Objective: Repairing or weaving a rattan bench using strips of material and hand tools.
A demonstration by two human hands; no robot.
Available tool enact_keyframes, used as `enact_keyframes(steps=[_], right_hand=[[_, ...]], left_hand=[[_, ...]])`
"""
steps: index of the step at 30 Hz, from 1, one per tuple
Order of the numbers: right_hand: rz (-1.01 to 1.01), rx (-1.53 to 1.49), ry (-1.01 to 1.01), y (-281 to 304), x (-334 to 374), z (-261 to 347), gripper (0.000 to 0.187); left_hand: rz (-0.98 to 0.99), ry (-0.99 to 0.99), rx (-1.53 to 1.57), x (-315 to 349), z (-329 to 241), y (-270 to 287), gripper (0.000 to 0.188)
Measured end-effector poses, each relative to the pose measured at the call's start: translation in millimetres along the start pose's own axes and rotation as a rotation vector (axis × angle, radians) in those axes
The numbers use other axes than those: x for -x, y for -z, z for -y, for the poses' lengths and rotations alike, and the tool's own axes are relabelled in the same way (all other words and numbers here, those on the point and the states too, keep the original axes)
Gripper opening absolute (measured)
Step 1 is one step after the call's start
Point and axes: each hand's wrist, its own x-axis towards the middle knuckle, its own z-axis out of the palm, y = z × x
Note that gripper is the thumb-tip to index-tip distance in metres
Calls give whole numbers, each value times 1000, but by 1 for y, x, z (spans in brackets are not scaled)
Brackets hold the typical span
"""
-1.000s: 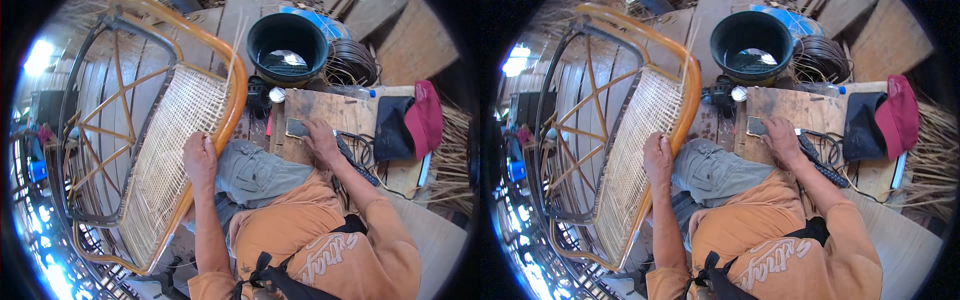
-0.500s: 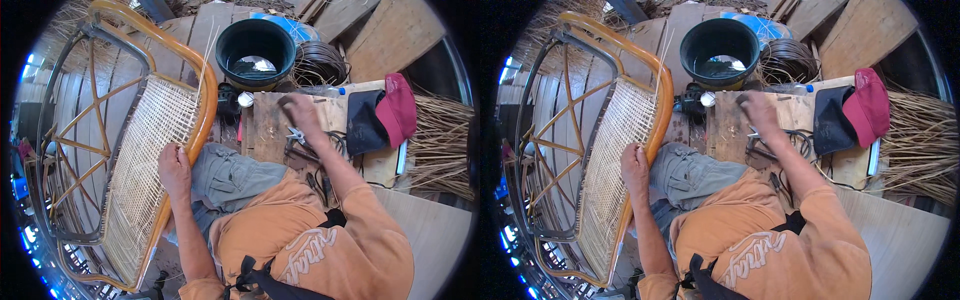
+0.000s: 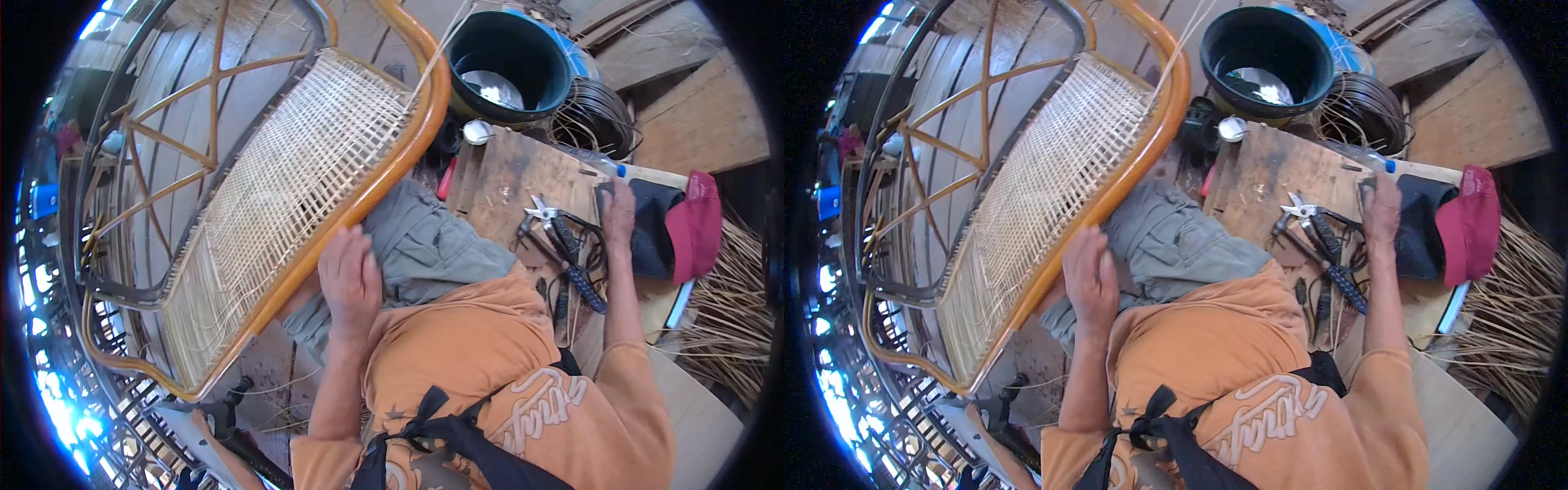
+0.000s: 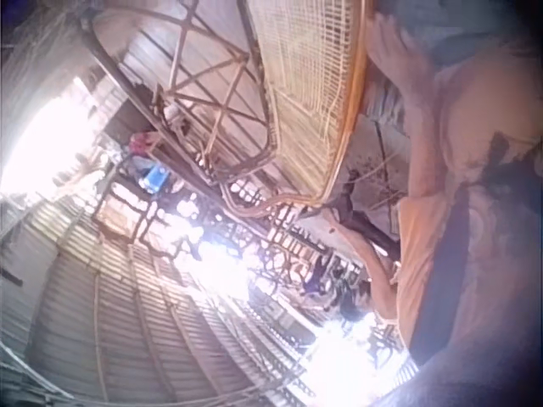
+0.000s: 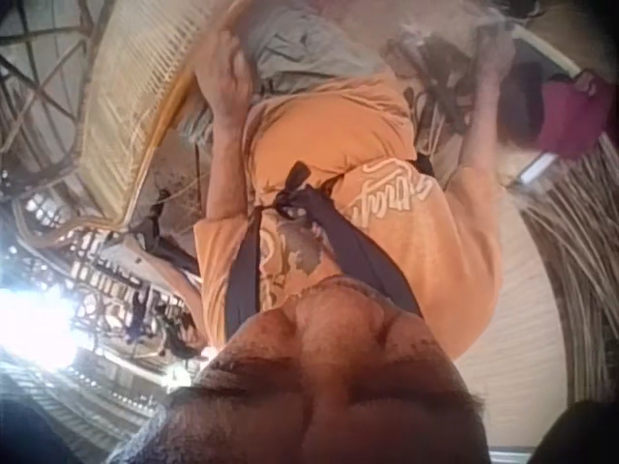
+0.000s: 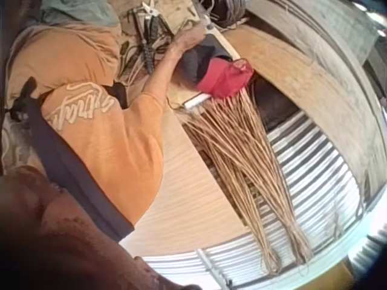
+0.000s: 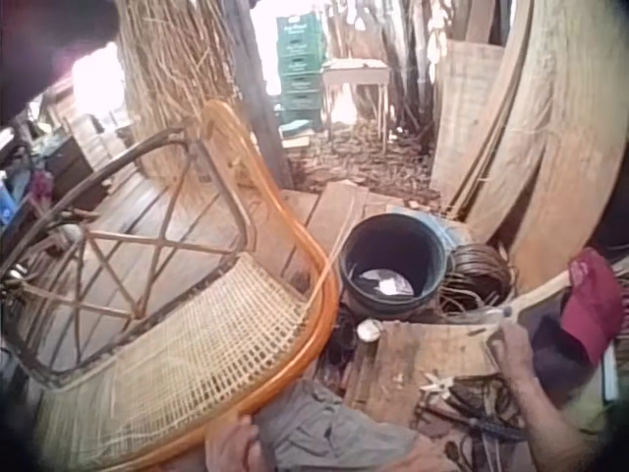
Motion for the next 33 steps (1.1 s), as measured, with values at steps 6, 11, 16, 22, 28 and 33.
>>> enact_keyframes(steps=[6, 11, 16, 22, 28, 33], right_hand=[[271, -106, 199, -6, 57, 36, 21], [421, -66, 58, -10, 33, 48, 23], [694, -93, -183, -10, -1, 49, 26], [895, 121, -5, -9, 15, 63, 30], [538, -40, -149, 10, 23, 73, 30], [328, -367, -92, 37, -26, 133, 29]], left_hand=[[69, 235, 211, 58, -13, 2, 18], [146, 201, 389, 7, -48, 39, 17], [173, -346, 709, -72, -113, 110, 15], [173, -351, 664, -92, -125, 170, 11], [-179, 169, 408, -75, -82, 139, 8], [95, 241, 151, -107, 32, 11, 10]])
